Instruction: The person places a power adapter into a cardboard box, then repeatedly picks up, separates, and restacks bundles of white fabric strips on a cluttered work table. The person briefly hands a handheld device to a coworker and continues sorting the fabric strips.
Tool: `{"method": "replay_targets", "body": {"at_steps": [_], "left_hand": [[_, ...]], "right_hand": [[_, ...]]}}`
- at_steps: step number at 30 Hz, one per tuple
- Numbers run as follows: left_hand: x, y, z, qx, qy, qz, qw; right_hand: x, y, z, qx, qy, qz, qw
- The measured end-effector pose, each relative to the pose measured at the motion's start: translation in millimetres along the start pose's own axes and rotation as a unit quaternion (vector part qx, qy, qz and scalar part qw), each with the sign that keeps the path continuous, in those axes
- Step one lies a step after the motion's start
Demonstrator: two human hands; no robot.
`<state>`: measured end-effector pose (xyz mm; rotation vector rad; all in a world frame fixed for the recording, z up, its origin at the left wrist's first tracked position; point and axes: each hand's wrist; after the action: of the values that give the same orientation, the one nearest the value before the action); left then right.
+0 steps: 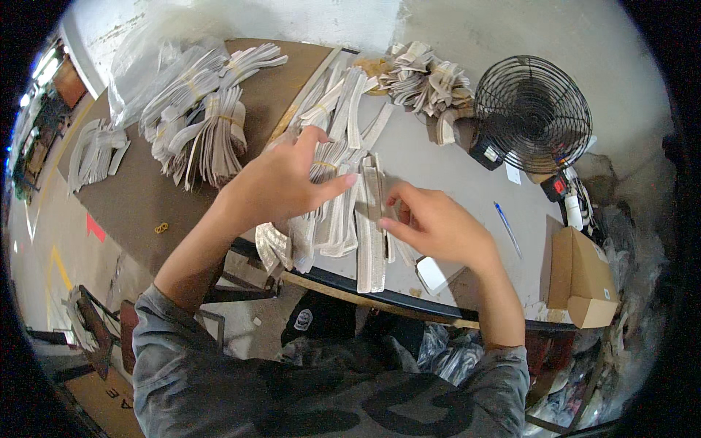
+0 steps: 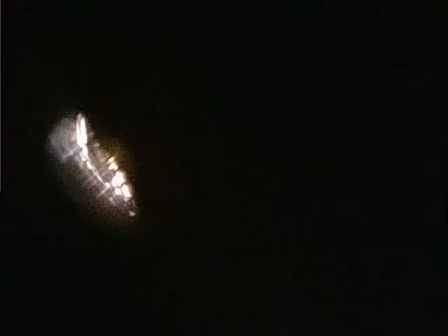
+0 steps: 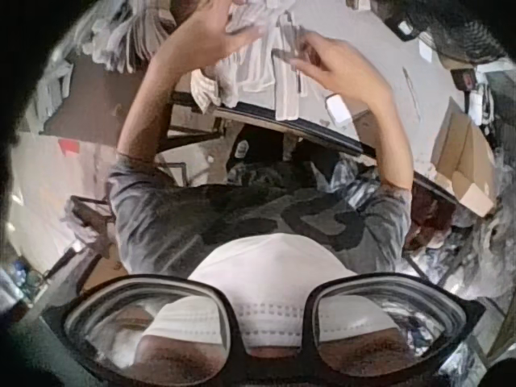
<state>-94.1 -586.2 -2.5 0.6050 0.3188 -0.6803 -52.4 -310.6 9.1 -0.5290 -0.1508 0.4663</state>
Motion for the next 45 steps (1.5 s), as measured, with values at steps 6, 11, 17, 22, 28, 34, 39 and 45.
{"method": "replay_targets", "body": {"at_steps": [6, 11, 17, 22, 28, 34, 39, 45], "left_hand": [[9, -25, 13, 0.310, -0.029, 0.178, 0.934], [2, -40, 8, 0.560, 0.067, 0.240, 0.790], [0, -18, 21, 0.577, 0.134, 0.294, 0.750], [-3, -29, 33, 0.550, 0.188, 0.284, 0.762], [-2, -41, 45, 0.511, 0.216, 0.263, 0.789], [-2, -43, 47, 0.463, 0.212, 0.275, 0.815], [-4, -41, 42, 0.418, 0.229, 0.278, 0.834], [6, -62, 48, 0.244, 0.082, 0.255, 0.932]], "right_hand": [[-2, 3, -25, -0.045, 0.065, -0.088, 0.993], [5, 20, -34, -0.105, 0.145, -0.106, 0.978], [3, 29, -29, -0.174, 0.235, -0.140, 0.946], [3, 34, -32, -0.158, 0.256, -0.126, 0.945], [4, 26, -30, -0.136, 0.263, -0.147, 0.944], [4, 26, -32, -0.152, 0.268, -0.144, 0.940], [5, 21, -32, -0.172, 0.266, -0.156, 0.936], [6, 13, -29, -0.035, 0.170, -0.171, 0.970]]}}
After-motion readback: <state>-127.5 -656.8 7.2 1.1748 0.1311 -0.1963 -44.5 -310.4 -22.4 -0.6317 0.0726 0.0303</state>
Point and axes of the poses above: each hand's wrist, its own x-axis away from the middle knuckle, its own z-axis out of the back of the hand, y = z × x, and after that the axes turned 6 degrees about -z, right-handed
